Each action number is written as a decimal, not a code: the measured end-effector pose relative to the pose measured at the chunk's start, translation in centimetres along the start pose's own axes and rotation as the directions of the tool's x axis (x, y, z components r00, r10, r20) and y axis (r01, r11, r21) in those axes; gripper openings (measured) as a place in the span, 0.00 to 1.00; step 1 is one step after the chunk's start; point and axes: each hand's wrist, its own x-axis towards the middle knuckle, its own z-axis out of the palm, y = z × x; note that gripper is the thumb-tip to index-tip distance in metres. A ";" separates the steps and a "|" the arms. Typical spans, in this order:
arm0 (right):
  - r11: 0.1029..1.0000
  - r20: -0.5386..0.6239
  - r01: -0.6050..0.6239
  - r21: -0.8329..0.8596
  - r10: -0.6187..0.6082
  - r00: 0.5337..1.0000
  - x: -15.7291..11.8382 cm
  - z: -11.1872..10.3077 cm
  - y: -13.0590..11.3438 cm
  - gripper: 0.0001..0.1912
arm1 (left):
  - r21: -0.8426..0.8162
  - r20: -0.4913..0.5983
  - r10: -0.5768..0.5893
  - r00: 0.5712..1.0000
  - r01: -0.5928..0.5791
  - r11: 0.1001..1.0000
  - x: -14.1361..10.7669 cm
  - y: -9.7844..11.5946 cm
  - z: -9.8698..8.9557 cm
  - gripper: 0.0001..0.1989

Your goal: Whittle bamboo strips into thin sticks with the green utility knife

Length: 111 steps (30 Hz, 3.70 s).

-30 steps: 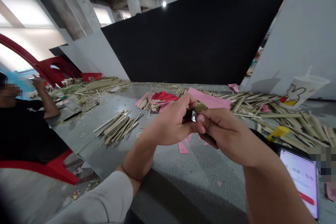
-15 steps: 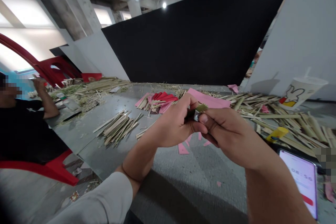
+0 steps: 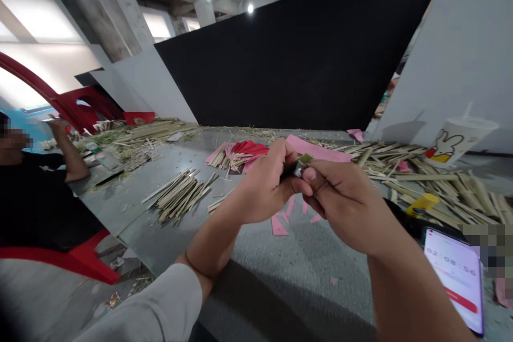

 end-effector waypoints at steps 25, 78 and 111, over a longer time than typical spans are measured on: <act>0.984 0.149 0.036 0.176 -0.063 0.987 0.4 0.3 0.3 0.31 | -0.020 0.130 -0.043 0.991 0.046 0.999 -0.5 0.8 -0.6 0.28; 0.992 0.231 0.018 0.127 -0.047 0.972 0.1 -0.3 0.7 0.28 | 0.018 0.190 -0.074 0.979 0.071 0.997 -0.5 1.0 -0.9 0.26; 0.996 0.181 -0.045 0.083 0.029 0.983 -0.2 -0.4 0.9 0.28 | 0.180 0.144 -0.063 0.988 0.037 0.983 -0.7 1.1 -0.4 0.19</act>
